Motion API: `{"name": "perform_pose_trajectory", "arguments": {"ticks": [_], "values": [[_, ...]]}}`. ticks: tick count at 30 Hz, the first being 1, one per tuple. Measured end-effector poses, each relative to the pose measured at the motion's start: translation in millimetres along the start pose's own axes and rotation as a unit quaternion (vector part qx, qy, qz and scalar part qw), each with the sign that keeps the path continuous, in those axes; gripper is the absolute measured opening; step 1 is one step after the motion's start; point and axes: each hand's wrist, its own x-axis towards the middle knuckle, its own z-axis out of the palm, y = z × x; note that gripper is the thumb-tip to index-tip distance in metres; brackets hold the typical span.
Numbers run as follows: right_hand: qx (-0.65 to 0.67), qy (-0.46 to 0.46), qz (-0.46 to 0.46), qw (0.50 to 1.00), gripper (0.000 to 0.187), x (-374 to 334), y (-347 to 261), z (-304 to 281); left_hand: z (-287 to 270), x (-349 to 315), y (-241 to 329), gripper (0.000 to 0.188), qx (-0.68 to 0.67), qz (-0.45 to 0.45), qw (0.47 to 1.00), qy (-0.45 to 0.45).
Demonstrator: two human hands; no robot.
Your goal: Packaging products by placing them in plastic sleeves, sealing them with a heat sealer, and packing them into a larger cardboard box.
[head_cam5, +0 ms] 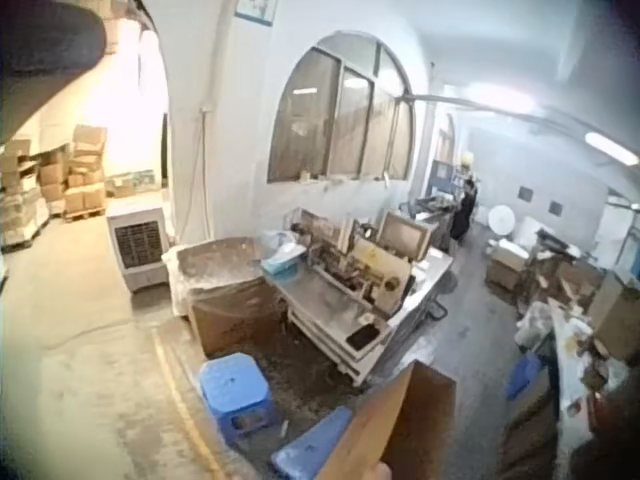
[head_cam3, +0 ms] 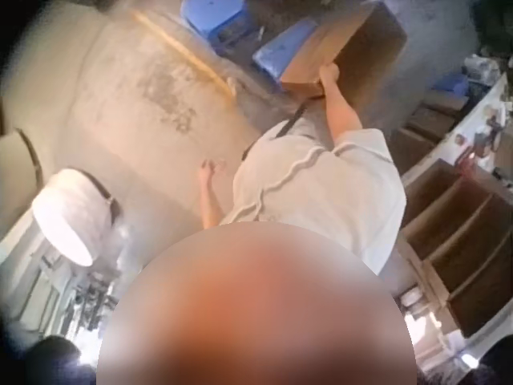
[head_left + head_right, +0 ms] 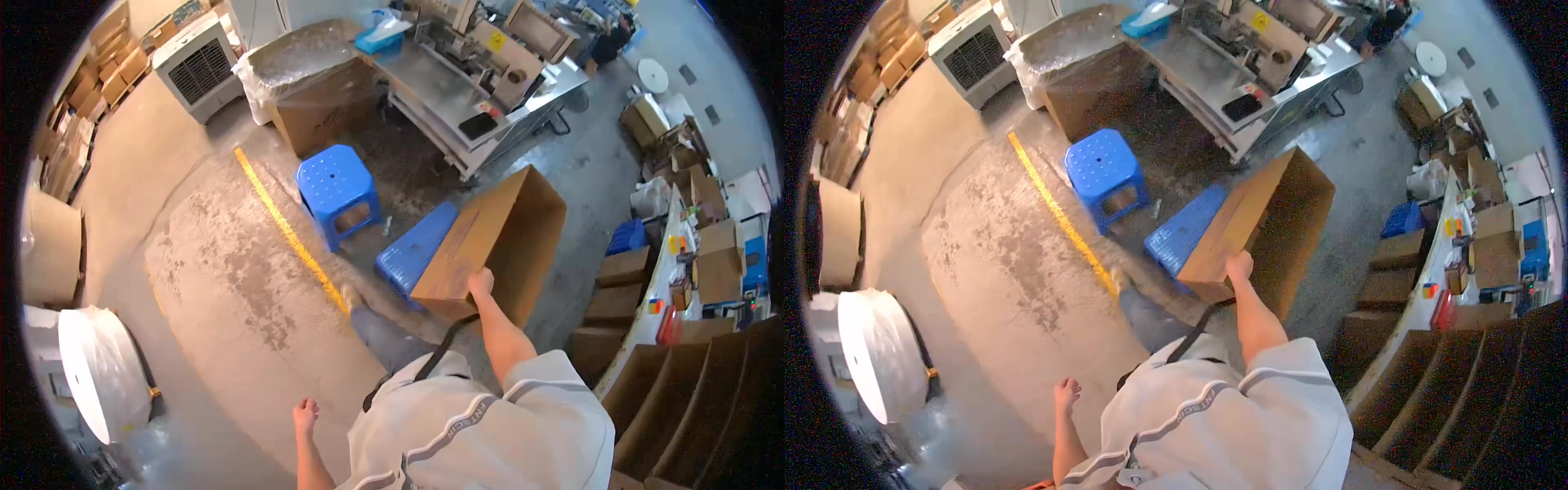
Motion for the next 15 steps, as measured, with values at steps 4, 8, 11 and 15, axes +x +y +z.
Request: {"name": "perform_pose_trajectory", "arguments": {"ticks": [4,8,11,15], "values": [[-0.037,-0.007,-0.004,0.999,0.037,-23.1,-55.1,70.9,-48.2,50.5,26.2,0.036,0.077,-0.031,0.996,-0.032],[-0.017,-0.005,0.023,1.0,0.035,-27.6,-87.7,111.5,-76.8,86.8,96.3,0.037,0.098,-0.104,0.989,-0.031],[-0.038,-0.016,0.03,0.999,0.034,-22.9,-123.4,136.4,-95.9,133.3,169.3,0.027,0.128,-0.111,0.985,-0.031],[-0.043,-0.012,0.045,0.998,0.034,-24.9,-164.8,171.7,-126.4,208.4,263.2,0.036,0.08,-0.024,0.996,-0.042]]}}
